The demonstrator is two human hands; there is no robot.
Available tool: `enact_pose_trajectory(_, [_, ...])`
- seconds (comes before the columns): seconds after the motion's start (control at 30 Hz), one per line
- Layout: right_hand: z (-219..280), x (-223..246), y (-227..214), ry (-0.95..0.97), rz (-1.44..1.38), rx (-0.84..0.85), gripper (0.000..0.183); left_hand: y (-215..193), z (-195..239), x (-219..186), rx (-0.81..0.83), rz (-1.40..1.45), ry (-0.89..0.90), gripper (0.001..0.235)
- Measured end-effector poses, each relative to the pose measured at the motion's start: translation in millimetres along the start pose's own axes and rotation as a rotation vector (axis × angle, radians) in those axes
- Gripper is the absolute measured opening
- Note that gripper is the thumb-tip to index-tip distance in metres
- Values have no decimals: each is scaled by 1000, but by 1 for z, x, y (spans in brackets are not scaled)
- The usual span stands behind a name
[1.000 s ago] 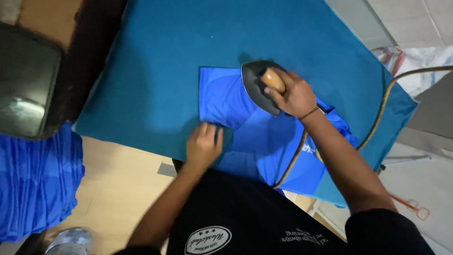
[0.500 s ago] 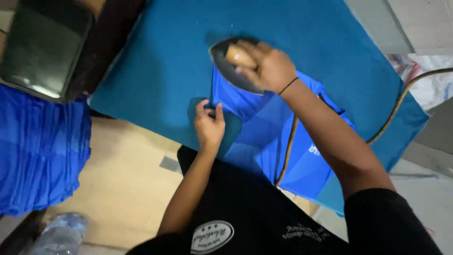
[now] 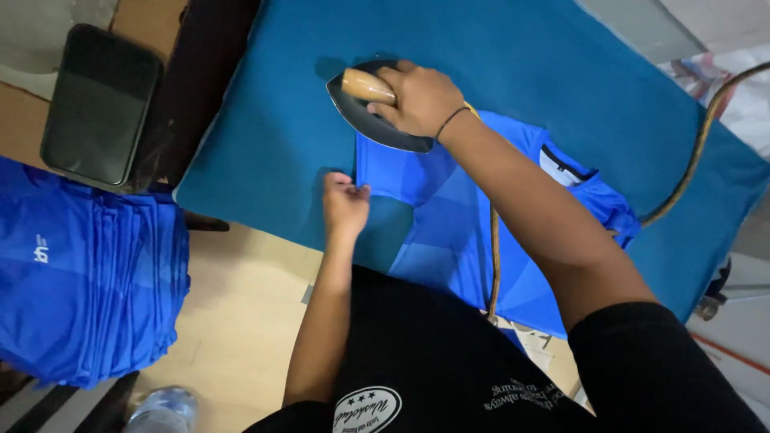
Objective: Ironing and folding a blue t-shirt on a professional ironing table.
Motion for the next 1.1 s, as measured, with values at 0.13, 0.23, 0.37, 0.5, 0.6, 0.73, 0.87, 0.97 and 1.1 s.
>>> enact_pose_trajectory(0.13, [25,15,12,-43,31,61,46,7,-1,49,-7,263,-72,48])
enact_pose_trajectory(0.23, [43,28,23,-80,53,128,45,9,6,58,-85,385,-47,47])
enact_pose_trajectory(0.37, [53,32,28,-6,9,153,43,-3,36,21,-215,349,4,36])
enact_pose_trajectory(0.5, [70,32,36,22,5,136,43,4,74,-10,-135,-44,22,22])
enact_pose_trajectory(0.6, [83,44,36,-22,12,135,45,29,101,-2,70,-265,-114,28])
enact_pose_trajectory(0.73, [88,49,38,-45,9,147,45,53,121,-22,241,-421,20,36])
enact_pose_trajectory(0.87, [104,63,41,-105,62,219,47,75,135,-6,303,-637,173,22])
enact_pose_trajectory(0.97, [104,71,50,-209,159,202,47,78,136,-2,355,-661,137,23])
enact_pose_trajectory(1.1, [87,75,45,-124,123,137,54,91,152,9,365,-682,175,22])
Point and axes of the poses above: each hand's wrist, its own z-axis away from the middle knuckle, its own y-axis out of the palm, x = y × z, the point moved 9 cm from there along -z, towards the middle knuckle, and after that the axes turned 7 degrees about x, right-handed, at the moved point
